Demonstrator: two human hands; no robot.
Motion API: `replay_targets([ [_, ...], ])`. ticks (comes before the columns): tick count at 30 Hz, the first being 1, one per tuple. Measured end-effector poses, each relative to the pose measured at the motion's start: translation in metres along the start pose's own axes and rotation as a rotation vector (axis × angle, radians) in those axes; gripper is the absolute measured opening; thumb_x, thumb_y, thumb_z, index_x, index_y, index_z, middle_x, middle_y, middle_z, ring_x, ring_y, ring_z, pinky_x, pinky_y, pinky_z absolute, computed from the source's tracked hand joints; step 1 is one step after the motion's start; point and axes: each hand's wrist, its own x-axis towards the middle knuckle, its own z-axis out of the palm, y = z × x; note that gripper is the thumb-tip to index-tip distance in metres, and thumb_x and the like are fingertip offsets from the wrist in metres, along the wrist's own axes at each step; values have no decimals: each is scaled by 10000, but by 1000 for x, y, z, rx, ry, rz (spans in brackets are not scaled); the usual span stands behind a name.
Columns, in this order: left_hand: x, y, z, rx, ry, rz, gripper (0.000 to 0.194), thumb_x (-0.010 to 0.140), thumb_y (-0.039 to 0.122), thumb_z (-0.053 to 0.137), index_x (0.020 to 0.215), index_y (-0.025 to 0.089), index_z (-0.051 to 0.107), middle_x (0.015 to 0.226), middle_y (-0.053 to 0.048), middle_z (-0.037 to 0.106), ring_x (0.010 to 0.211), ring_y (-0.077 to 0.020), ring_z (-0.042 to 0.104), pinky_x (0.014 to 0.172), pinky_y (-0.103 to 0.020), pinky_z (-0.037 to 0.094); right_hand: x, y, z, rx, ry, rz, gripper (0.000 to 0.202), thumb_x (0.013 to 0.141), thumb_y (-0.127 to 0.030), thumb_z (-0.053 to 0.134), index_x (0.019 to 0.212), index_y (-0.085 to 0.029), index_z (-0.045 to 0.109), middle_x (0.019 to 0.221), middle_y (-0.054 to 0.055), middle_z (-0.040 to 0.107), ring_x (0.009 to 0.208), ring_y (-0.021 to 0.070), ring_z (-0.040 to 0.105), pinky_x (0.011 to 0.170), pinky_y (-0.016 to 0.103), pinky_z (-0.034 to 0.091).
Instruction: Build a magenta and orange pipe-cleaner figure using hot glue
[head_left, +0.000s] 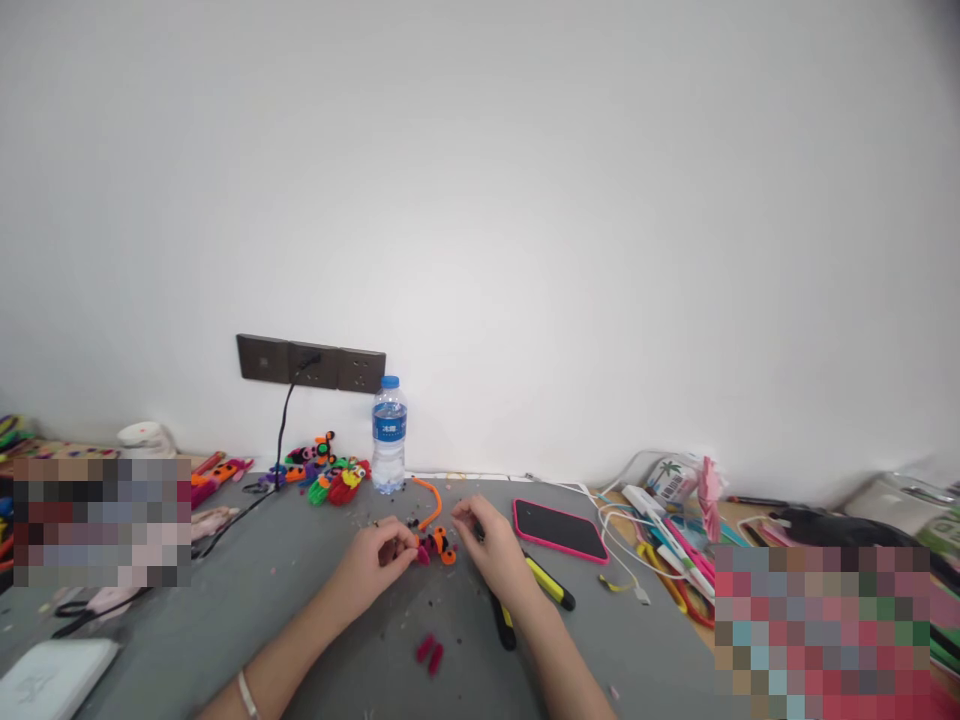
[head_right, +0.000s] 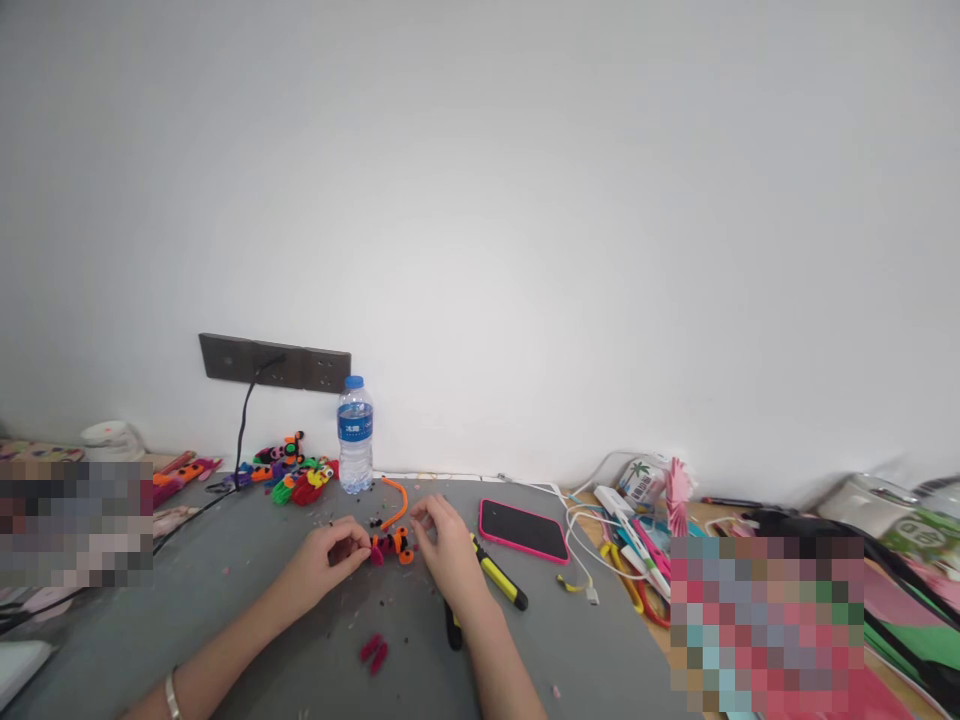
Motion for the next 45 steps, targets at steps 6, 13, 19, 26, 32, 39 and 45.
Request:
replay_targets([
  [6,-4,4,3,100,-74,82,132,786,170,541,692,193,630,674,2,570,595,-140,525,590,-236,383,-2,-1,0,-19,-54,-22,156,812,-82,483,842,-205,574,784,14,583,713,170,534,668,270,416],
  [13,-6,11,2,187,-163,120,111,780,185,564,711,211,647,683,-2,624,665,-169,568,765,-302,400,-2,-1,0,-37,-81,-16,159,813,-75,480,843,-206,564,792,14,577,718,172,538,662,268,414],
  [19,-6,6,2,98,-267,97,104,763,202,606,700,224,686,624,35,632,584,-134,563,973,-373,333,-3,2,3,-47,-71,-5,258,832,-54,412,958,-212,573,853,42,616,768,192,566,718,298,440],
  [26,-4,5,5,169,-299,8,98,759,194,642,738,217,735,691,14,669,678,-149,601,986,-385,311,-5,10,3,-54,-70,23,236,831,-79,436,957,-208,588,851,39,626,768,188,585,718,286,454],
  [32,-5,4,6,259,-217,81,219,811,149,542,893,209,737,709,-16,659,735,-180,596,822,-324,405,-2,15,3,-54,-52,13,214,830,-84,449,928,-202,598,828,37,623,748,188,579,697,283,449],
  [39,-6,11,2,238,-146,132,205,866,201,509,884,210,713,763,-24,677,735,-175,588,772,-300,400,-2,13,3,-65,-56,-10,203,857,-104,433,913,-198,604,821,40,610,728,182,567,689,280,438],
  [45,-14,23,2,333,-479,289,270,731,404,725,571,204,639,544,35,602,591,-132,532,689,-264,372,-3,12,3,-77,-50,5,207,849,-94,440,929,-202,597,816,33,610,727,179,566,665,270,432],
])
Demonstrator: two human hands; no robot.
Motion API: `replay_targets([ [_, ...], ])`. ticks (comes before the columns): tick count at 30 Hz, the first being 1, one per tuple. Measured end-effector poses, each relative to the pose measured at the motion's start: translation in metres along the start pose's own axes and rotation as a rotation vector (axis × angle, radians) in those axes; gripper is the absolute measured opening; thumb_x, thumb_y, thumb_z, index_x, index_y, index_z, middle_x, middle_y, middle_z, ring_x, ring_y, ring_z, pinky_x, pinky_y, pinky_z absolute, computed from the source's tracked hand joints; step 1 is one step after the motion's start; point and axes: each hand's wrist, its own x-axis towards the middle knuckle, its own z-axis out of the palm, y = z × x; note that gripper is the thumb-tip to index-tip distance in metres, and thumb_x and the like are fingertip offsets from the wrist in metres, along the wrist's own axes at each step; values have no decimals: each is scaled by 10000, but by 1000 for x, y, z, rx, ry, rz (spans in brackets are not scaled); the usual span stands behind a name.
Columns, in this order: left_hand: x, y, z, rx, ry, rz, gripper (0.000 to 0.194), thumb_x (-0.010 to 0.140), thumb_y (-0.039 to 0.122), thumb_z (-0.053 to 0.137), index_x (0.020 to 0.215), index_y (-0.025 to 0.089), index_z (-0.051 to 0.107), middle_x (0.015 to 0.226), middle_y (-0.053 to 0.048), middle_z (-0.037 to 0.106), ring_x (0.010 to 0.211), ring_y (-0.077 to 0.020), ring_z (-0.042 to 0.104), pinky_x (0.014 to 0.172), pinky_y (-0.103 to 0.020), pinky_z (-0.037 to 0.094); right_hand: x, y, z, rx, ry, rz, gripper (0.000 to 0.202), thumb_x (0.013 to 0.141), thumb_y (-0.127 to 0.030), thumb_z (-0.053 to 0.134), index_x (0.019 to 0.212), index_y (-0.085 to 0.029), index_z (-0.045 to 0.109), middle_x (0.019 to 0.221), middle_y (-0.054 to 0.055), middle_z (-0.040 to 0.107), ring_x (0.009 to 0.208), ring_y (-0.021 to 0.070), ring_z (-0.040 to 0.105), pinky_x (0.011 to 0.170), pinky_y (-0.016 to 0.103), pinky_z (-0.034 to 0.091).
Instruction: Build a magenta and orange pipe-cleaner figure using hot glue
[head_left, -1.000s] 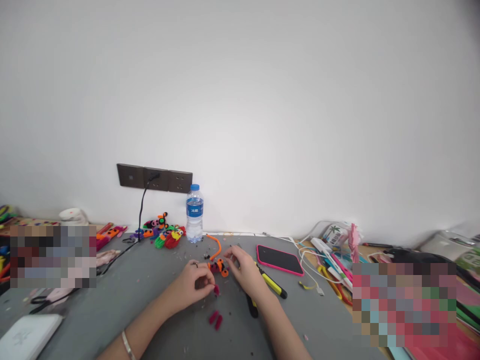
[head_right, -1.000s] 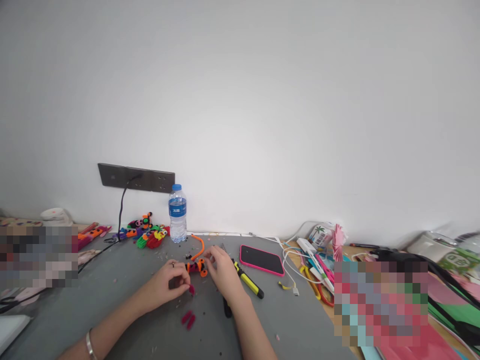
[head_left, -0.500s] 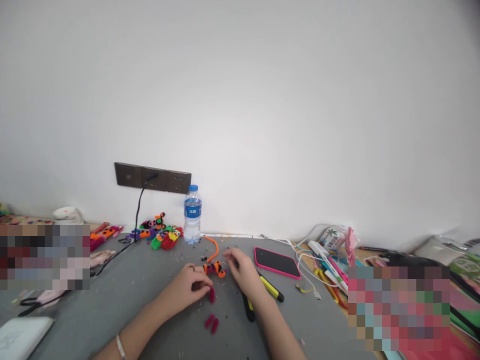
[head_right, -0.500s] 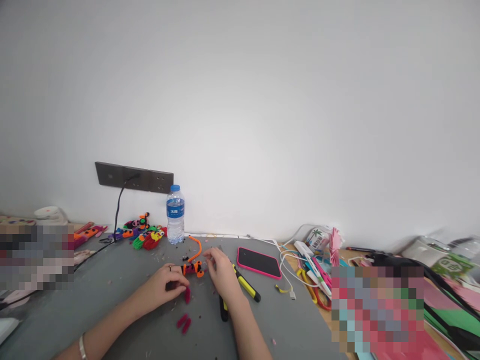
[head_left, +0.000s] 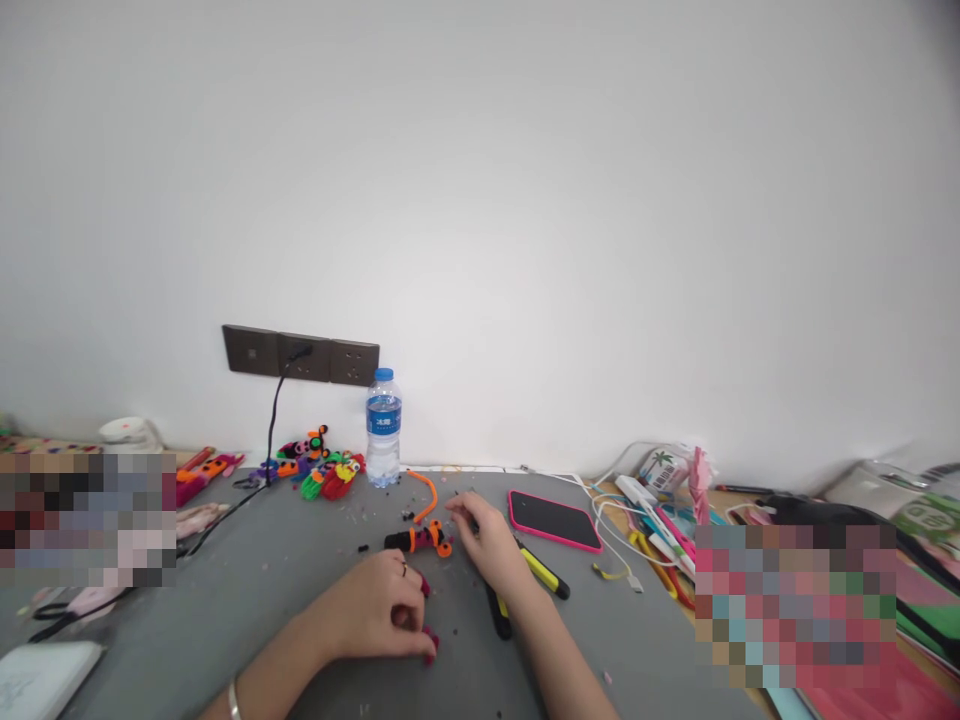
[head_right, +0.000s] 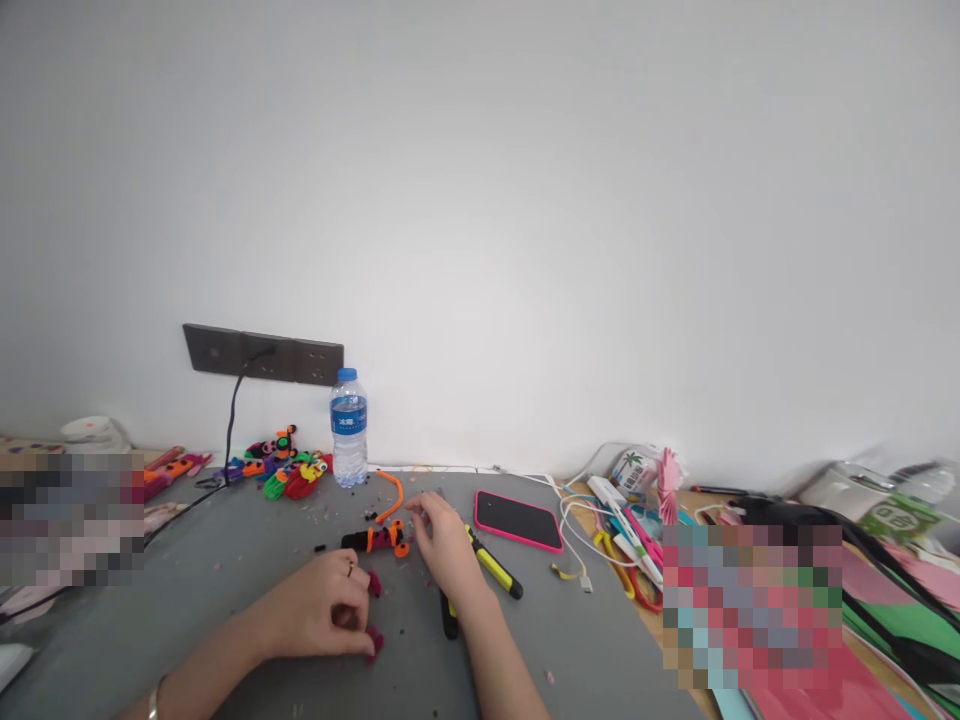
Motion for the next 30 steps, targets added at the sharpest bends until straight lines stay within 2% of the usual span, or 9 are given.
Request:
replay_targets([
  [3,-2,4,3,38,-46,3,270,659,461,766,651,220,647,590,37,631,625,-146,555,657,-261,355,0,-3,0,-2,-2,-1,214,846,-86,440,932,-204,596,816,29,611,717,174,564,668,269,432],
  [6,-2,9,6,77,-42,12,275,665,462,745,705,220,620,667,33,649,649,-150,567,681,-274,344,0,-5,1,-9,-2,6,214,844,-85,448,940,-207,596,811,26,616,703,172,563,667,269,432],
  [13,-1,16,14,122,-27,24,115,739,189,666,766,222,559,758,38,645,755,-151,577,743,-273,342,0,-8,0,-5,-9,-2,217,847,-75,450,937,-207,596,820,26,617,732,174,570,673,263,434],
  [19,0,14,12,114,-16,42,147,716,106,591,785,224,536,840,12,638,821,-168,571,732,-263,376,0,-8,-2,2,5,-4,208,856,-86,433,931,-201,590,818,27,613,739,174,577,700,274,443],
  [25,-2,14,13,118,-39,50,200,647,80,565,782,224,532,812,-1,628,763,-182,575,669,-258,397,0,-11,0,-1,-11,-8,209,863,-101,431,939,-203,597,809,30,615,720,177,574,675,271,441],
  [30,-2,14,11,84,-11,28,146,767,109,533,855,225,546,831,-9,649,771,-181,591,696,-259,409,-1,-11,-1,5,-11,-6,188,880,-131,440,931,-211,603,806,32,617,723,186,574,685,287,447],
])
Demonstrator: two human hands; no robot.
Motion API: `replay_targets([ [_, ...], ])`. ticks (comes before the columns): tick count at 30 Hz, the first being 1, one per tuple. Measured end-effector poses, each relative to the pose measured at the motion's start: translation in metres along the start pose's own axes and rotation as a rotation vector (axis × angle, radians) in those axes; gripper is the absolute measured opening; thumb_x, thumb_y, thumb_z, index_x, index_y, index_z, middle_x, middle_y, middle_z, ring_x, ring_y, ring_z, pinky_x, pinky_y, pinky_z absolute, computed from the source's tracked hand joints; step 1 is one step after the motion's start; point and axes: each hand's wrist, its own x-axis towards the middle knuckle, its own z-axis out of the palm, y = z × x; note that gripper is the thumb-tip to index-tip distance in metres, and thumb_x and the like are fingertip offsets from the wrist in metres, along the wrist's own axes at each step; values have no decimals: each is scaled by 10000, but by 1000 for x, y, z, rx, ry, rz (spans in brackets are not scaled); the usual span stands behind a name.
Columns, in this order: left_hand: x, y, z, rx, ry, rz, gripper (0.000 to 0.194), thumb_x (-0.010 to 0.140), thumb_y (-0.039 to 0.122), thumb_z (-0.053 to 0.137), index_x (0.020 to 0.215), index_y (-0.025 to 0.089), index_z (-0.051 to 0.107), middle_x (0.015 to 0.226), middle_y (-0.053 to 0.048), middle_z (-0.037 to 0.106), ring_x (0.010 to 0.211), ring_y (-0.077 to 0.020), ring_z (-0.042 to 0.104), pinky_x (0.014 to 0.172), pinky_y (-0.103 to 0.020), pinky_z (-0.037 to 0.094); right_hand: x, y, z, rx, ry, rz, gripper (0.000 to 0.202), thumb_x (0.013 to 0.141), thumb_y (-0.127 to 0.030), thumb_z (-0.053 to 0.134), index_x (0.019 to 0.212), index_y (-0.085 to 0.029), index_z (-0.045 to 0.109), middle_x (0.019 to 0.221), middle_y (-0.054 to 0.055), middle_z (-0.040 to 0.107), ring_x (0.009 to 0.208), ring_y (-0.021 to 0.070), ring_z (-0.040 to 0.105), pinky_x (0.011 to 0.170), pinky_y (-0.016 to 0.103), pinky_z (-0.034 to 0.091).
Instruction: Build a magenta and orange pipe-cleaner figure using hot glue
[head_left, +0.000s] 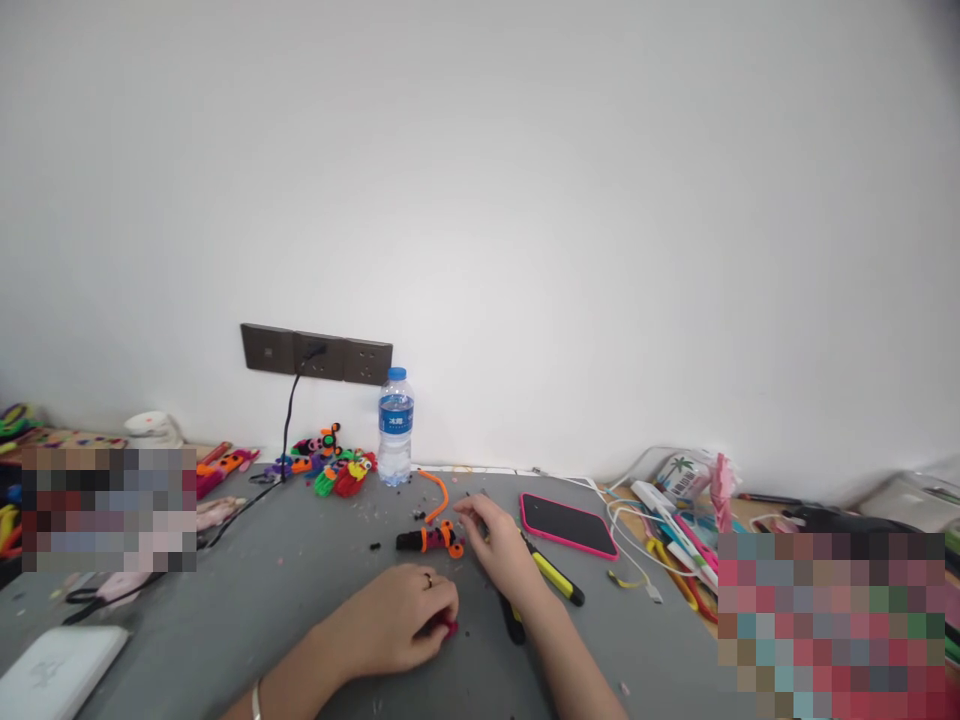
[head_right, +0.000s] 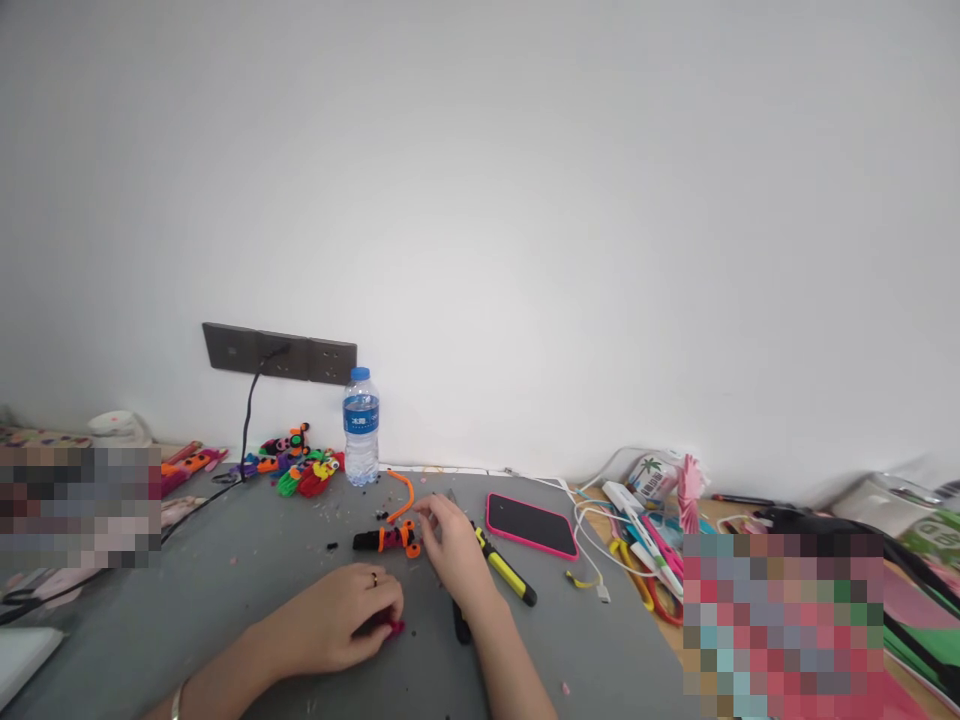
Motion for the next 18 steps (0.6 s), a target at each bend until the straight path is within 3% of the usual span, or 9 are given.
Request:
replay_targets([
  [7,3,-3,-8,-117,67,30,167,924,190,454,910,226,616,897,-27,658,850,-174,592,751,-252,419,0,1,-2,10,33,-26,190,904,-161,438,944,-215,615,825,46,634,790,206,584,729,302,452],
  [12,4,-12,-4,-248,302,-73,142,892,166,499,893,217,632,897,-35,637,887,-174,585,797,-266,431,1,-7,-3,70,35,-21,195,904,-150,445,951,-213,623,852,40,652,802,193,597,739,288,451],
  [18,8,-24,-6,-388,525,-218,130,862,178,495,813,193,615,833,-22,600,682,-137,551,611,-231,412,-2,-23,5,264,-84,25,207,935,-237,440,1108,-200,547,803,22,670,708,166,603,694,278,466],
])
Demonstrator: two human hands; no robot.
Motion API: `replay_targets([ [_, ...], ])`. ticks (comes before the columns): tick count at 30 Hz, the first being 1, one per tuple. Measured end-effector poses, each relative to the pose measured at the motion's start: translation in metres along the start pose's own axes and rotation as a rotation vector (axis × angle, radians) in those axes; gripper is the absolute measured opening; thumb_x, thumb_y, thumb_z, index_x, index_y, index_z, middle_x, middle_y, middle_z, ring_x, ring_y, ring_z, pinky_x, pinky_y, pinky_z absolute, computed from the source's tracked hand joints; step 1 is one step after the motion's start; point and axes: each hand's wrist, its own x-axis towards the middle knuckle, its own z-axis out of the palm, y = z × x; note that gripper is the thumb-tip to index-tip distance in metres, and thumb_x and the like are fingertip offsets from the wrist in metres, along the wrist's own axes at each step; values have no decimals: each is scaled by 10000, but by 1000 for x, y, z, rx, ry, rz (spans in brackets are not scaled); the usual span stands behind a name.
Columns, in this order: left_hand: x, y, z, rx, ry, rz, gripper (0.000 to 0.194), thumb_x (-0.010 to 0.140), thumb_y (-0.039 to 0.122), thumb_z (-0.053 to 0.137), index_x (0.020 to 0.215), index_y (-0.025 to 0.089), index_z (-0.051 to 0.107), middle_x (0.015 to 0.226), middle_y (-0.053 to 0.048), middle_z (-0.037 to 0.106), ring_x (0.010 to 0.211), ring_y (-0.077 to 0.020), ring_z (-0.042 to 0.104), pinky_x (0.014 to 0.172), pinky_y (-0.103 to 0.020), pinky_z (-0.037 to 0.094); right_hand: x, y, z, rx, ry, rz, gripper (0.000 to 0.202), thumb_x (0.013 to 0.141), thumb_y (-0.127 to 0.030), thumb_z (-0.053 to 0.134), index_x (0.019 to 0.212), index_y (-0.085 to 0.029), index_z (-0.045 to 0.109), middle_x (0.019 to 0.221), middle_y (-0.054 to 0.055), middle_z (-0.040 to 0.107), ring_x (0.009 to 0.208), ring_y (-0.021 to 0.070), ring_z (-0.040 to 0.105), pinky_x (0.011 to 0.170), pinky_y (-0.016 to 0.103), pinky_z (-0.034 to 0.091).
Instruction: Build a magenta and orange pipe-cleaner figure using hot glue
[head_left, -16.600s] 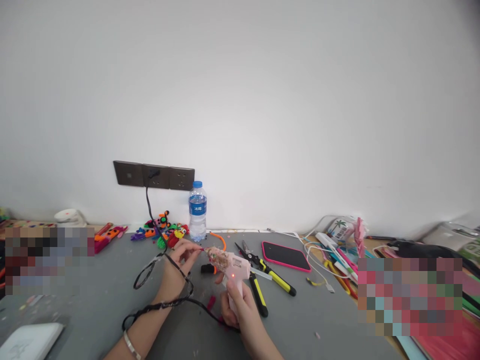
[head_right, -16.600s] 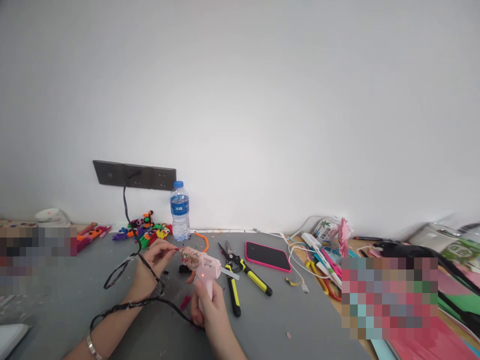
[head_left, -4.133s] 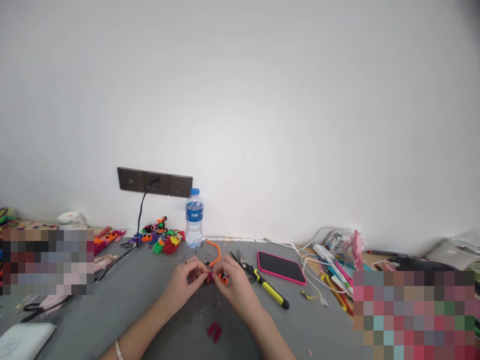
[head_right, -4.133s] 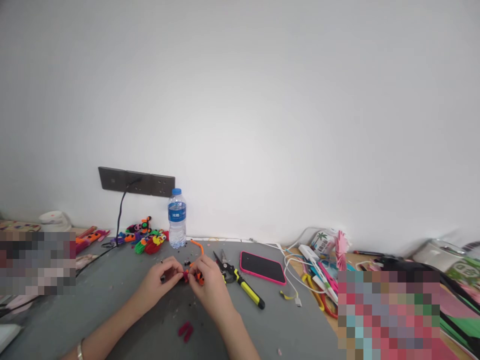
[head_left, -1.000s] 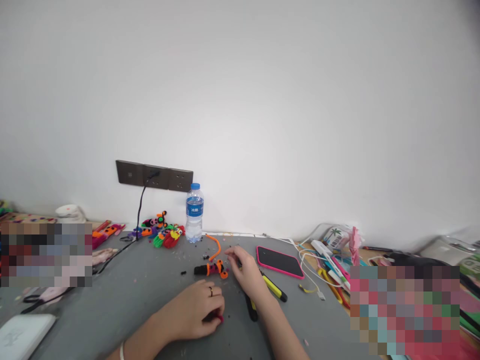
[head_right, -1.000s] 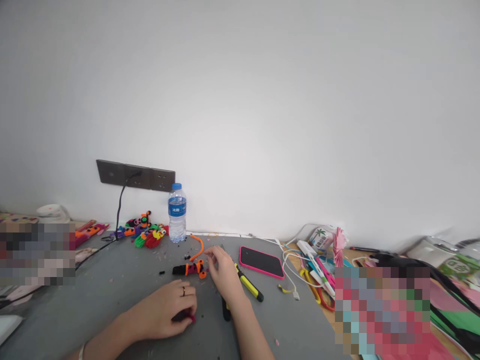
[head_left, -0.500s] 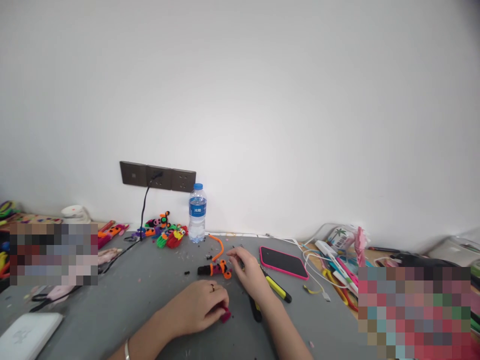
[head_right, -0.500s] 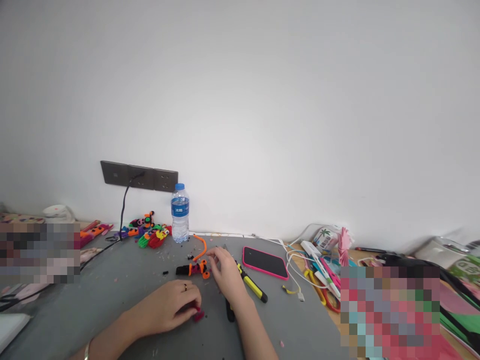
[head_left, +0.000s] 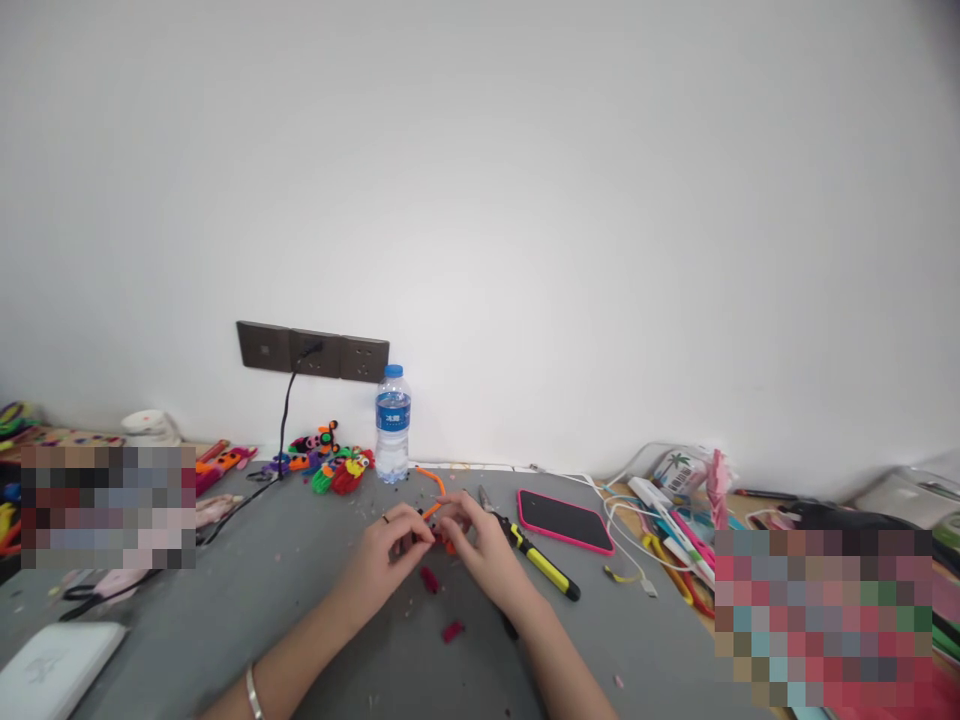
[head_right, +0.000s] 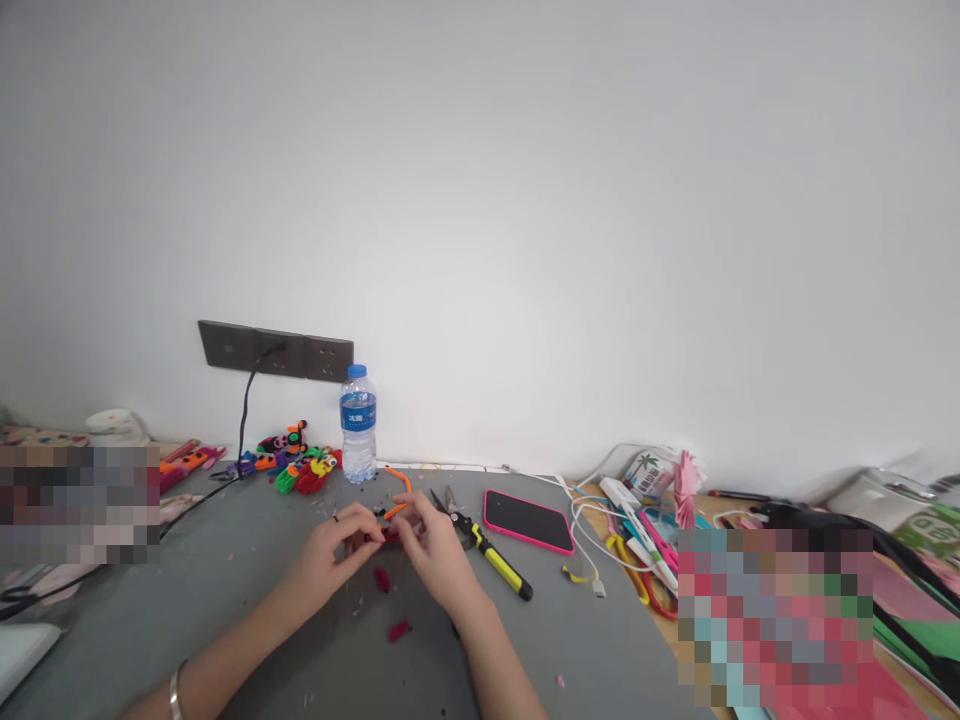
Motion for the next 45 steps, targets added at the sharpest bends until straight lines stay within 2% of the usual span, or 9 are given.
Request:
replay_targets([
  [2,2,-1,0,-50,42,-86,98,848,201,511,839,194,609,759,1,590,627,-131,532,573,-226,394,-2,-5,6,72,-29,2,224,934,-252,446,1140,-202,519,796,18,667,707,164,613,686,274,475],
  [5,4,-3,1,-168,113,-182,72,809,229,548,869,196,571,716,22,586,591,-124,522,555,-222,391,-3,-8,15,178,-62,-1,187,918,-228,465,1087,-214,543,871,31,676,796,167,644,728,275,492],
  [8,4,-5,2,-302,163,-197,125,773,243,582,877,198,529,785,8,618,610,-121,542,570,-229,413,-2,-8,20,267,-47,21,148,881,-197,501,1013,-215,564,885,35,686,812,170,663,739,281,507],
  [12,5,-7,1,-403,150,-216,157,773,268,603,887,193,526,807,-15,653,652,-142,593,614,-256,449,0,-7,21,321,12,70,95,829,-181,547,918,-206,569,768,15,688,721,172,671,673,277,513],
  [17,4,-9,-1,-346,130,-237,133,784,294,619,826,167,623,752,-26,663,692,-160,609,635,-256,462,0,-8,18,236,69,75,36,818,-178,559,793,-196,577,672,-5,656,646,157,636,634,262,489],
  [23,3,-11,0,-345,141,-246,191,790,339,608,836,174,694,804,-46,718,737,-191,641,675,-281,495,-1,-7,18,155,90,54,35,816,-225,589,794,-198,593,696,-6,649,643,147,602,619,252,476],
  [31,5,-9,0,-327,160,-238,180,765,345,629,781,170,666,687,-9,658,623,-154,589,585,-244,457,-1,-9,20,130,72,22,24,810,-187,581,799,-198,599,713,-7,631,660,145,582,622,243,460],
  [38,6,-8,1,-391,151,-256,184,756,346,638,779,165,652,720,-22,659,693,-172,608,645,-268,479,-1,-7,21,67,138,-7,60,804,-167,569,813,-192,623,722,0,635,650,148,560,617,245,440],
  [45,4,-12,1,-324,162,-239,154,781,313,625,780,164,663,750,-26,652,702,-165,593,620,-242,460,0,-8,18,81,149,16,107,812,-168,538,796,-185,642,718,14,660,643,151,575,619,251,449],
])
